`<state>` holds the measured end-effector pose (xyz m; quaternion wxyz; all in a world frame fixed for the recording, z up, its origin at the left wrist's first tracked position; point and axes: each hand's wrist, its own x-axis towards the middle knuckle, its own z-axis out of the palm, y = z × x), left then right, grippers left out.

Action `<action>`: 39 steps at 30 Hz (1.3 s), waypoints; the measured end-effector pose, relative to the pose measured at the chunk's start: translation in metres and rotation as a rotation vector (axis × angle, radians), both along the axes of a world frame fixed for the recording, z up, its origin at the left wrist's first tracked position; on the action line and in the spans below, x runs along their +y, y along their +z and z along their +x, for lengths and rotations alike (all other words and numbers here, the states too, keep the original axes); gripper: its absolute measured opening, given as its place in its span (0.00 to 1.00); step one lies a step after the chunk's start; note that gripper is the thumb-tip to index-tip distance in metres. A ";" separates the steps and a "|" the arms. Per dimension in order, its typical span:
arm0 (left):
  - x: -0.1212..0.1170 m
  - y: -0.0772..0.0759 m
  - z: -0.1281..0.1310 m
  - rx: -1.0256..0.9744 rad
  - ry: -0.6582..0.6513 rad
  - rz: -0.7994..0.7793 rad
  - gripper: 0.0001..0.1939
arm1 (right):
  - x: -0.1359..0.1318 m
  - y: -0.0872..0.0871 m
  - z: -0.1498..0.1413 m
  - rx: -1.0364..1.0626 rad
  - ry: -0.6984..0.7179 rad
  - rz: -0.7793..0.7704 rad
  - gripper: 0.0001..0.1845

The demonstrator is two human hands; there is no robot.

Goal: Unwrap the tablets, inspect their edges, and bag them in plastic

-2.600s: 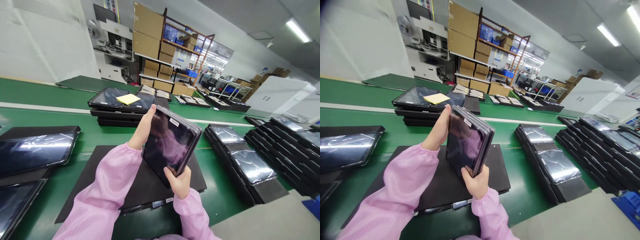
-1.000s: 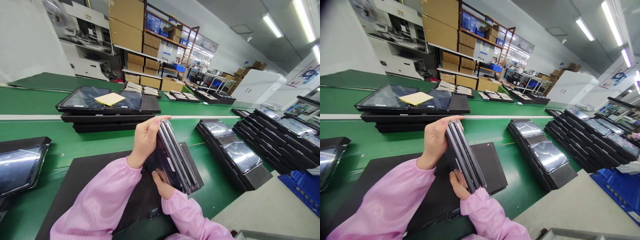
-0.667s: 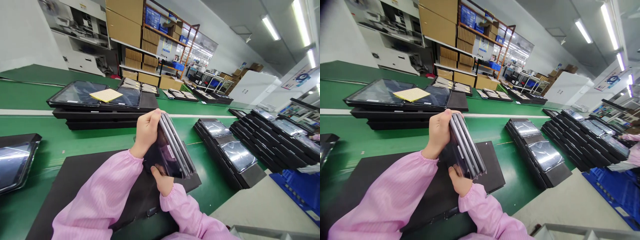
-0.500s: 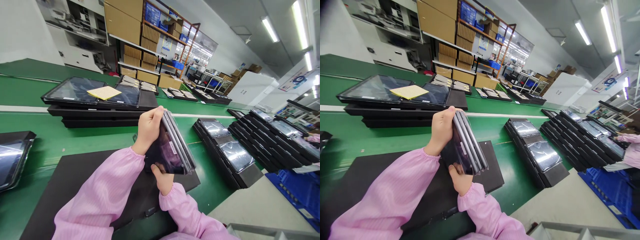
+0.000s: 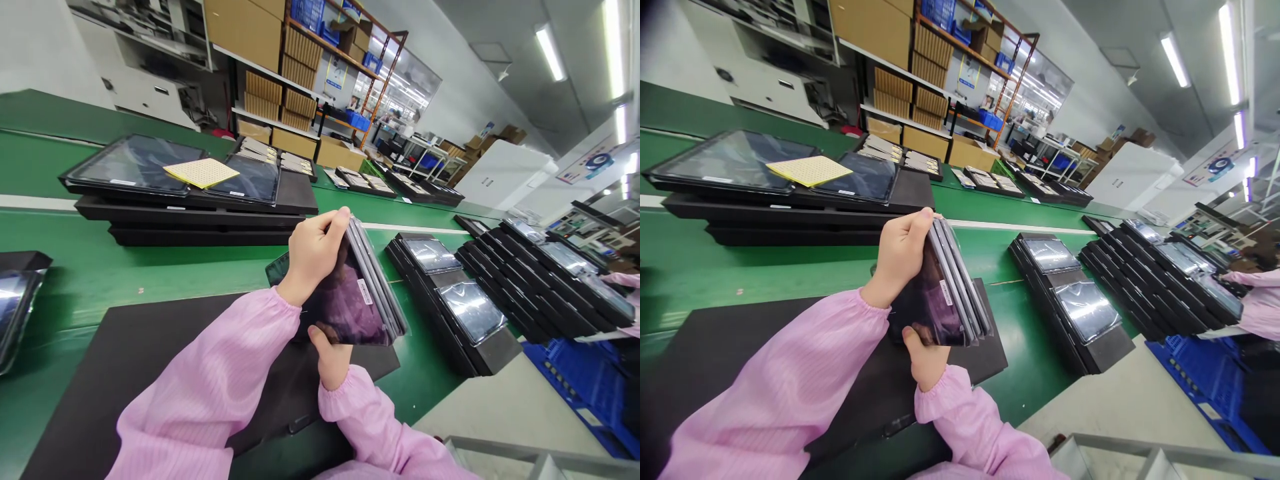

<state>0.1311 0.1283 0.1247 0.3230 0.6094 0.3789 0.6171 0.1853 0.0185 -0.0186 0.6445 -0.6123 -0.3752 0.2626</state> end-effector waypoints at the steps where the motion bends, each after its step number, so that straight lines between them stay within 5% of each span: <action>1: 0.000 0.000 0.000 0.000 -0.003 -0.001 0.26 | 0.000 0.000 0.000 0.004 -0.001 0.000 0.16; 17: 0.008 0.002 0.014 0.094 0.032 -0.005 0.27 | 0.008 0.007 0.000 0.105 -0.035 0.036 0.13; 21: 0.008 0.002 0.010 0.107 0.030 0.001 0.27 | 0.000 0.005 0.007 0.146 0.023 0.081 0.23; 26: 0.009 0.000 0.004 0.046 0.044 0.017 0.27 | -0.020 0.054 0.050 0.220 0.202 0.275 0.44; 31: 0.006 -0.002 0.004 0.034 0.043 0.037 0.26 | -0.013 0.125 0.080 0.099 0.285 0.019 0.34; 34: 0.005 -0.003 0.005 0.021 0.051 0.046 0.26 | -0.004 0.137 0.081 0.043 0.285 -0.095 0.27; 39: 0.005 -0.005 0.003 0.009 0.066 0.065 0.25 | -0.001 0.134 0.076 0.158 0.324 -0.059 0.20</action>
